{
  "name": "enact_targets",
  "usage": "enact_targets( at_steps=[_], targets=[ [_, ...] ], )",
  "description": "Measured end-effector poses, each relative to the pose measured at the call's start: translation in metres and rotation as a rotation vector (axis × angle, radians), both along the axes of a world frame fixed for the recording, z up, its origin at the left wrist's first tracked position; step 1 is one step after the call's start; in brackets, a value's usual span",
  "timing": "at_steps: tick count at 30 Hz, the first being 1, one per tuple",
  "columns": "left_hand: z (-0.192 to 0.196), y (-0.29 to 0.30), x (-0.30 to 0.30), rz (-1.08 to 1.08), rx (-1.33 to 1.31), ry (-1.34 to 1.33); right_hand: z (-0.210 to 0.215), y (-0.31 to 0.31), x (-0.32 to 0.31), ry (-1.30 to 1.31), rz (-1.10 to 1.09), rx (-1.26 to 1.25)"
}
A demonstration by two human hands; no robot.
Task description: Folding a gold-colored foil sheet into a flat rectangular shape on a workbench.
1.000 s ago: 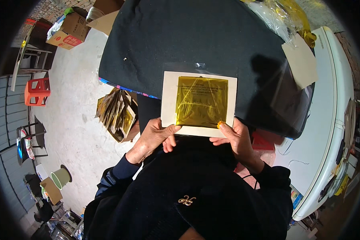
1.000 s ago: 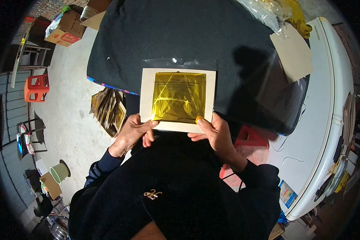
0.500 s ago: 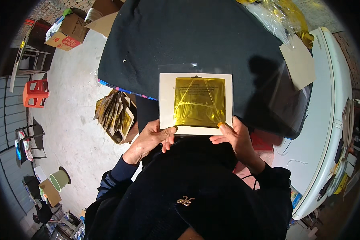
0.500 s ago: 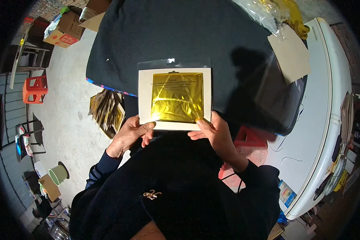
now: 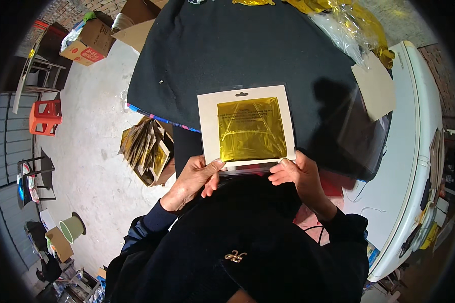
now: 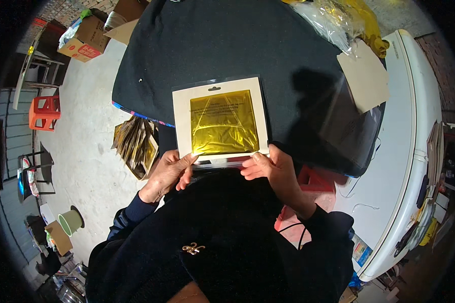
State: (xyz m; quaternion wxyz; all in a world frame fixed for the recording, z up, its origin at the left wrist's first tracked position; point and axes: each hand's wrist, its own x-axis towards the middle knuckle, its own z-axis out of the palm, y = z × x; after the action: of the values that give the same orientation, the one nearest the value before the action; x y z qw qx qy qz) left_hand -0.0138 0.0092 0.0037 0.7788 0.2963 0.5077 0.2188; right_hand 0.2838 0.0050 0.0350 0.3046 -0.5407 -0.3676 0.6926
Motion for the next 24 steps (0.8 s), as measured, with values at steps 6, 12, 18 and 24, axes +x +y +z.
enact_targets(
  at_steps=[6, 12, 18, 24],
  targets=[
    [0.014, 0.007, 0.008, 0.009, 0.134, -0.034, -0.004, 0.007, -0.004, -0.083, -0.083, -0.008],
    [0.014, 0.018, 0.008, 0.073, 0.092, -0.092, 0.000, 0.011, -0.005, -0.133, -0.089, -0.016],
    [0.030, 0.043, 0.005, 0.119, 0.281, 0.036, 0.017, 0.036, -0.006, -0.182, -0.085, 0.061],
    [0.039, 0.083, 0.003, -0.100, 1.015, 1.026, 0.014, 0.077, 0.000, -0.518, 0.054, 0.367]
  ],
)
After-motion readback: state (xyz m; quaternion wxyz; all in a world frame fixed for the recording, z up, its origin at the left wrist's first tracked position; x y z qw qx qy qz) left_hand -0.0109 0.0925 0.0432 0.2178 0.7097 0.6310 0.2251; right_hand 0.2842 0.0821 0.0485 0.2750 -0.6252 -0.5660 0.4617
